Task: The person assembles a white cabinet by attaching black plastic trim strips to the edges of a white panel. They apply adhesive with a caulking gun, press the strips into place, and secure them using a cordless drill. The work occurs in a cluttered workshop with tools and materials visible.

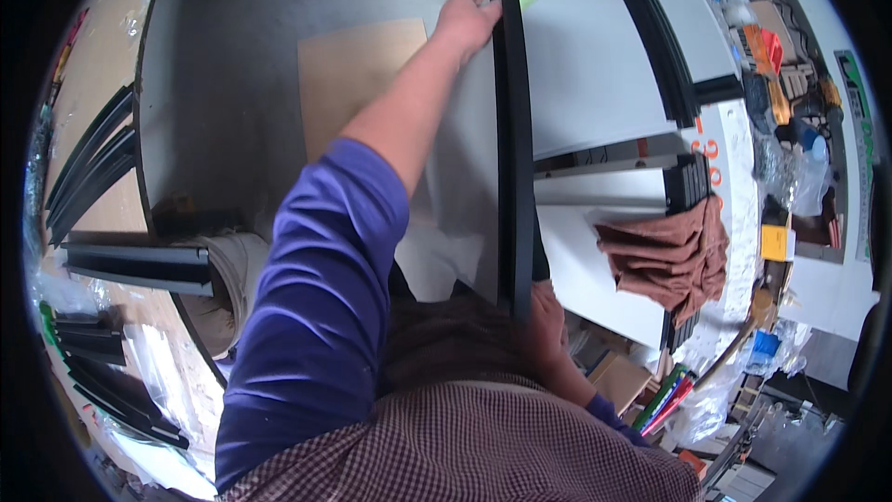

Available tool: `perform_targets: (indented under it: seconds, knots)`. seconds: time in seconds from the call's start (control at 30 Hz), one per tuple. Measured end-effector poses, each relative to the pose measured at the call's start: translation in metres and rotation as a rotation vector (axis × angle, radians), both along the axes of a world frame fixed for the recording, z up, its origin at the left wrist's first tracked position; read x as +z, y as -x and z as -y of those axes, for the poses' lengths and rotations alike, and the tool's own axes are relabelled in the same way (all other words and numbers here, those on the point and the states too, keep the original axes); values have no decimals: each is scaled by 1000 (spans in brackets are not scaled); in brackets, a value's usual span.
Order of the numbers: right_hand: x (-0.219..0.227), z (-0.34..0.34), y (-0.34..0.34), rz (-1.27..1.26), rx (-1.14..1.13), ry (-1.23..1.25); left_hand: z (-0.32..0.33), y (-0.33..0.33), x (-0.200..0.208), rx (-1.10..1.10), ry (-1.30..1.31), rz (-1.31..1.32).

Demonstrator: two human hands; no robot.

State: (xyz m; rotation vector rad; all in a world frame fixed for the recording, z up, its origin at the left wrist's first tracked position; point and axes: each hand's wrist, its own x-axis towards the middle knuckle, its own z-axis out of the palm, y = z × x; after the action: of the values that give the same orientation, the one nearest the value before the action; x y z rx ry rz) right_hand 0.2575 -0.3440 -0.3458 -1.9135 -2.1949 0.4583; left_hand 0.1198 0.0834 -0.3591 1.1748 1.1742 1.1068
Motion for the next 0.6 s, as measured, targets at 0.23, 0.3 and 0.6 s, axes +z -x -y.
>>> perform_targets:
  seconds: [0.23, 0.3, 0.6]
  knots:
    - [16, -15, 19, -141, 53, -149, 69, 31, 14, 101, 181, 153]
    - [20, -19, 25, -164, 16, -126, 115, 54, 9, 128, 34, 84]
    - [12, -26, 39, -368, 55, -276, 331, 93, -45, -284, 216, 7]
